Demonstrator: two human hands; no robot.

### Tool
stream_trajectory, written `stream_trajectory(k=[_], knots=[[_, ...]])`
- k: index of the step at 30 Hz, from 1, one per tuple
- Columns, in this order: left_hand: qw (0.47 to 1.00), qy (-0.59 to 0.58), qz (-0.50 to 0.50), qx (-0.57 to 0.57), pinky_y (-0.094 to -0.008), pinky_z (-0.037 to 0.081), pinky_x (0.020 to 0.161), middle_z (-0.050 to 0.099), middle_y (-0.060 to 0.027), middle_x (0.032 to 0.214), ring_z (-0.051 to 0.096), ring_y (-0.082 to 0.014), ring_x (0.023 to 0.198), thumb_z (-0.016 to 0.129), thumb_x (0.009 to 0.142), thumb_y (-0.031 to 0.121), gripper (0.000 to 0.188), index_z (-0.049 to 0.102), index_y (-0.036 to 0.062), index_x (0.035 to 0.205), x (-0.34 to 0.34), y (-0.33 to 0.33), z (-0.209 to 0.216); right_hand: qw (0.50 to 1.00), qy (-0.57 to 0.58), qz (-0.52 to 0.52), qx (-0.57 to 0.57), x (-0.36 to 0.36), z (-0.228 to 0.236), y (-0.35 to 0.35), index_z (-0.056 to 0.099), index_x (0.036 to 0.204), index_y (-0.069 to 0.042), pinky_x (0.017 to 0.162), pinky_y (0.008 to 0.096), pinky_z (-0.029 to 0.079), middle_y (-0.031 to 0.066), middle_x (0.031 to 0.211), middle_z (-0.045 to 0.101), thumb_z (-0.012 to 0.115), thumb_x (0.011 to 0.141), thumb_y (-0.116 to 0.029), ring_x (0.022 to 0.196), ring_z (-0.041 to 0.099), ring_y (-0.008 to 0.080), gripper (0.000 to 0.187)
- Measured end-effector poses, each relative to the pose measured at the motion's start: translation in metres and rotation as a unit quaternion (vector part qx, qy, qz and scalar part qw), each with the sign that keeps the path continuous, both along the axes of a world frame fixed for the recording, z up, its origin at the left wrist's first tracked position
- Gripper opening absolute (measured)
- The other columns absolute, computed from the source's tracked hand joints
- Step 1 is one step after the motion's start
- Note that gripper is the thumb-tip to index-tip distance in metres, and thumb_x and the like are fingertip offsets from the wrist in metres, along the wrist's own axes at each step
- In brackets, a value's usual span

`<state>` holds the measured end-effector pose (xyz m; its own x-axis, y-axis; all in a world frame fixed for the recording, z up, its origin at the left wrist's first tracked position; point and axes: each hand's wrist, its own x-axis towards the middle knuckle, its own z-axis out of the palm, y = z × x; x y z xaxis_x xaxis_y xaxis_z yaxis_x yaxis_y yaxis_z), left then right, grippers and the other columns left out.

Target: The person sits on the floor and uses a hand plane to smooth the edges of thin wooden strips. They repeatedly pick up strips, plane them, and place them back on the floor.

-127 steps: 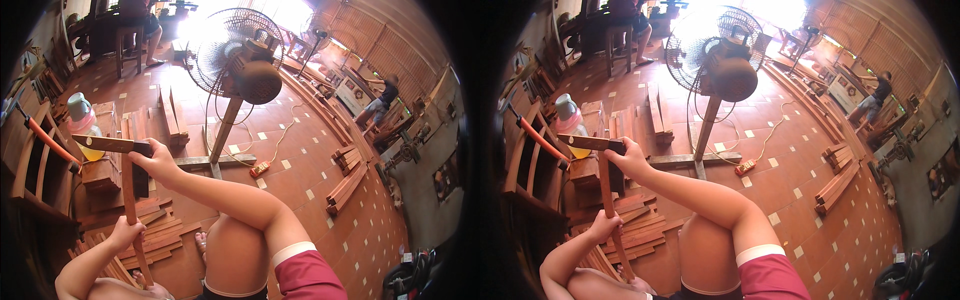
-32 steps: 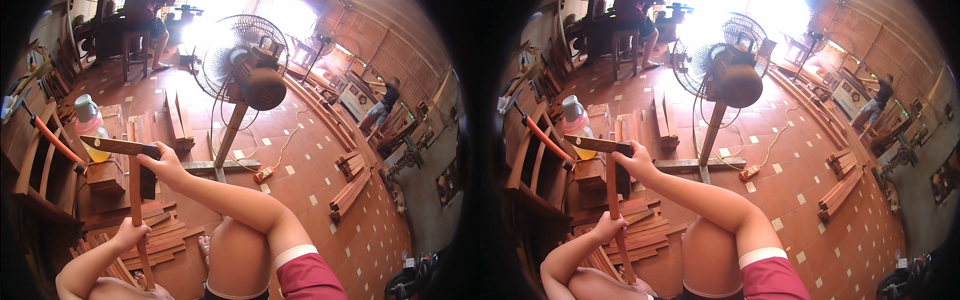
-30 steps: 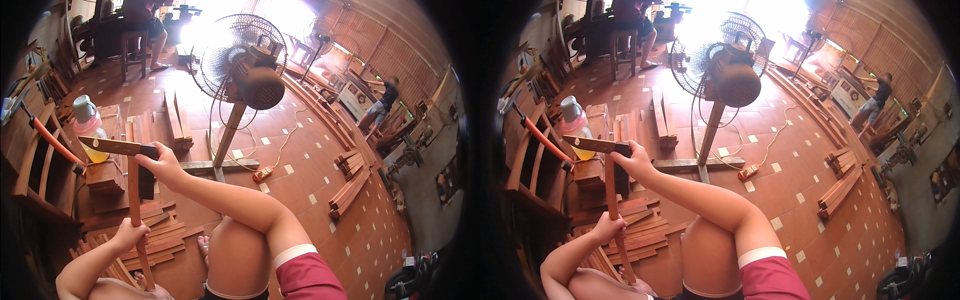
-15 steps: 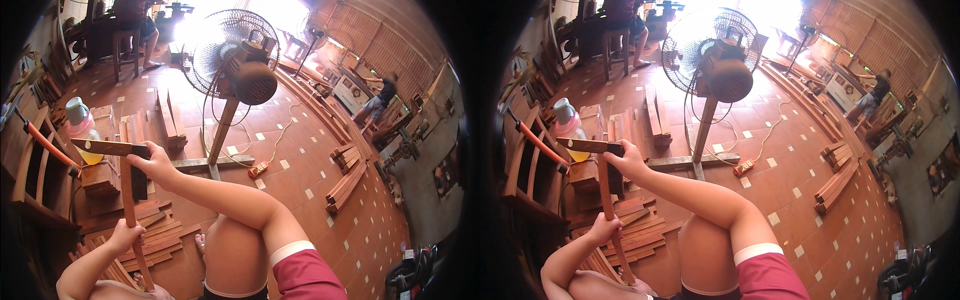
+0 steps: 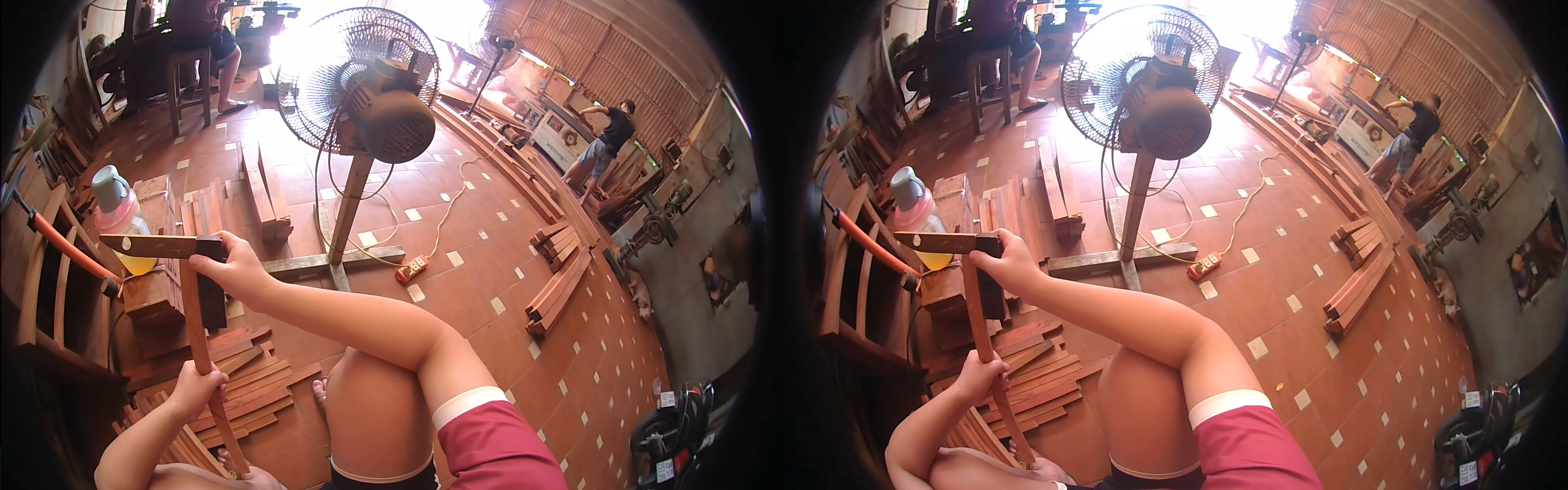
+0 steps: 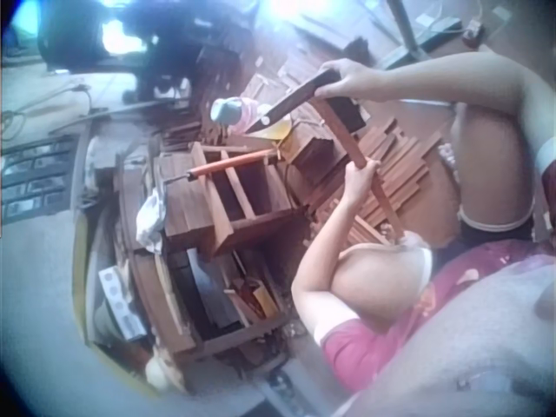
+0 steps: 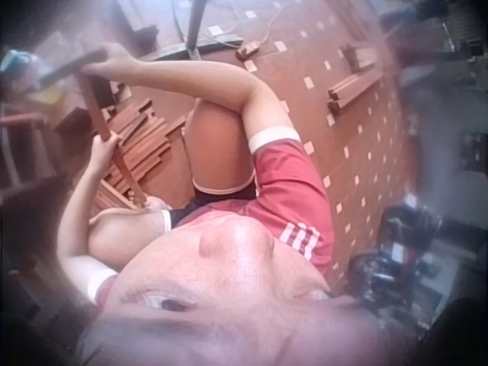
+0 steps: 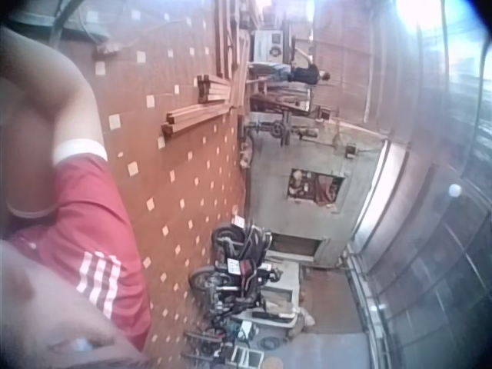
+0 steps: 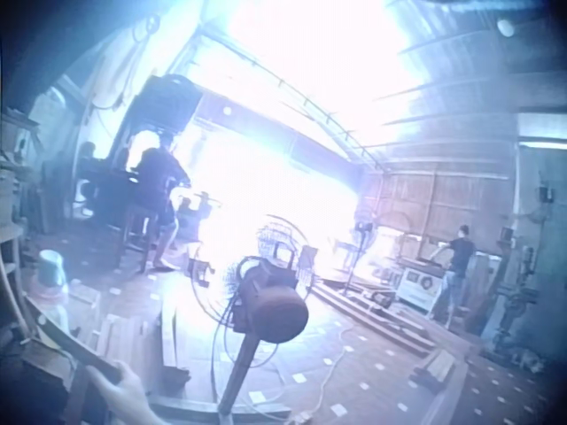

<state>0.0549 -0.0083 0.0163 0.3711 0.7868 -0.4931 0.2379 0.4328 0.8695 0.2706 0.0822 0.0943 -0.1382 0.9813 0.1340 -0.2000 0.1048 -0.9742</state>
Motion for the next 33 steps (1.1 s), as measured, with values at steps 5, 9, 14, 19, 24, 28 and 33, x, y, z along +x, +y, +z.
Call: stream_trajectory(k=[5, 9, 14, 19, 24, 28, 33], knots=[[1.000, 0.005, -0.011, 0.008, -0.0334, 0.055, 0.054, 0.061, -0.0091, 0.063, 0.063, -0.0191, 0.055, 0.065, 0.084, 0.002, 0.014, 0.060, -0.0025, 0.072, -0.002, 0.000, 0.000, 1.000, -0.010, -0.001, -0.003, 0.001, 0.004, -0.001, 0.059, 0.110, -0.005, 0.052, 0.0223, 0.046, 0.0002, 0.086, 0.062, 0.077, 0.089, -0.027, 0.067, 0.057, 0.0054, 0.036], [1.000, 0.012, -0.013, 0.024, -0.0327, 0.053, 0.054, 0.061, -0.0074, 0.063, 0.062, -0.0172, 0.055, 0.067, 0.084, 0.005, 0.015, 0.060, 0.0000, 0.072, -0.009, -0.002, 0.006, 0.997, -0.071, -0.013, 0.018, -0.003, 0.010, 0.000, 0.061, 0.110, -0.005, 0.051, 0.0228, 0.046, 0.0006, 0.085, 0.063, 0.079, 0.087, -0.029, 0.066, 0.056, 0.0055, 0.037], [0.991, 0.081, -0.067, 0.088, -0.0303, 0.054, 0.057, 0.065, -0.0053, 0.066, 0.066, -0.0136, 0.060, 0.070, 0.086, 0.012, 0.017, 0.064, 0.0025, 0.073, -0.002, 0.005, 0.027, 1.000, 0.022, 0.004, -0.013, 0.016, 0.024, -0.008, 0.062, 0.109, -0.004, 0.059, 0.0216, 0.045, -0.0002, 0.088, 0.064, 0.078, 0.089, -0.025, 0.072, 0.057, 0.0053, 0.033], [0.986, 0.077, -0.088, 0.120, -0.0312, 0.050, 0.057, 0.061, -0.0031, 0.062, 0.058, -0.0106, 0.059, 0.071, 0.084, 0.016, 0.022, 0.062, -0.0013, 0.072, -0.023, 0.005, 0.048, 0.988, 0.128, 0.081, -0.035, 0.014, 0.056, -0.025, 0.060, 0.113, -0.004, 0.070, 0.0206, 0.048, -0.0016, 0.093, 0.063, 0.077, 0.090, -0.018, 0.082, 0.060, 0.0048, 0.031], [0.943, 0.218, -0.078, 0.240, -0.0365, 0.050, 0.063, 0.061, -0.0107, 0.067, 0.058, -0.0176, 0.061, 0.070, 0.080, 0.015, 0.021, 0.061, -0.0045, 0.079, -0.046, 0.006, 0.092, 0.989, 0.073, 0.128, -0.013, 0.033, 0.079, -0.031, 0.060, 0.115, -0.004, 0.078, 0.0239, 0.053, 0.0012, 0.098, 0.065, 0.076, 0.091, -0.018, 0.089, 0.063, 0.0078, 0.033], [0.872, 0.310, -0.106, 0.363, -0.0409, 0.055, 0.074, 0.070, -0.0199, 0.080, 0.067, -0.0400, 0.075, 0.070, 0.078, 0.019, 0.022, 0.070, -0.0002, 0.089, -0.068, 0.008, 0.103, 0.982, -0.039, 0.186, -0.007, 0.053, 0.082, -0.028, 0.060, 0.117, -0.002, 0.080, 0.0271, 0.054, 0.0029, 0.100, 0.067, 0.077, 0.090, -0.015, 0.091, 0.065, 0.0100, 0.035], [0.834, 0.437, -0.151, 0.300, -0.0427, 0.056, 0.089, 0.070, -0.0242, 0.092, 0.068, -0.0414, 0.090, 0.066, 0.081, 0.036, 0.035, 0.075, 0.0097, 0.102, -0.077, 0.001, 0.109, 0.963, -0.121, 0.240, -0.019, 0.056, 0.078, -0.030, 0.061, 0.117, -0.001, 0.079, 0.0254, 0.052, 0.0005, 0.099, 0.065, 0.076, 0.089, -0.012, 0.089, 0.062, 0.0070, 0.033]])
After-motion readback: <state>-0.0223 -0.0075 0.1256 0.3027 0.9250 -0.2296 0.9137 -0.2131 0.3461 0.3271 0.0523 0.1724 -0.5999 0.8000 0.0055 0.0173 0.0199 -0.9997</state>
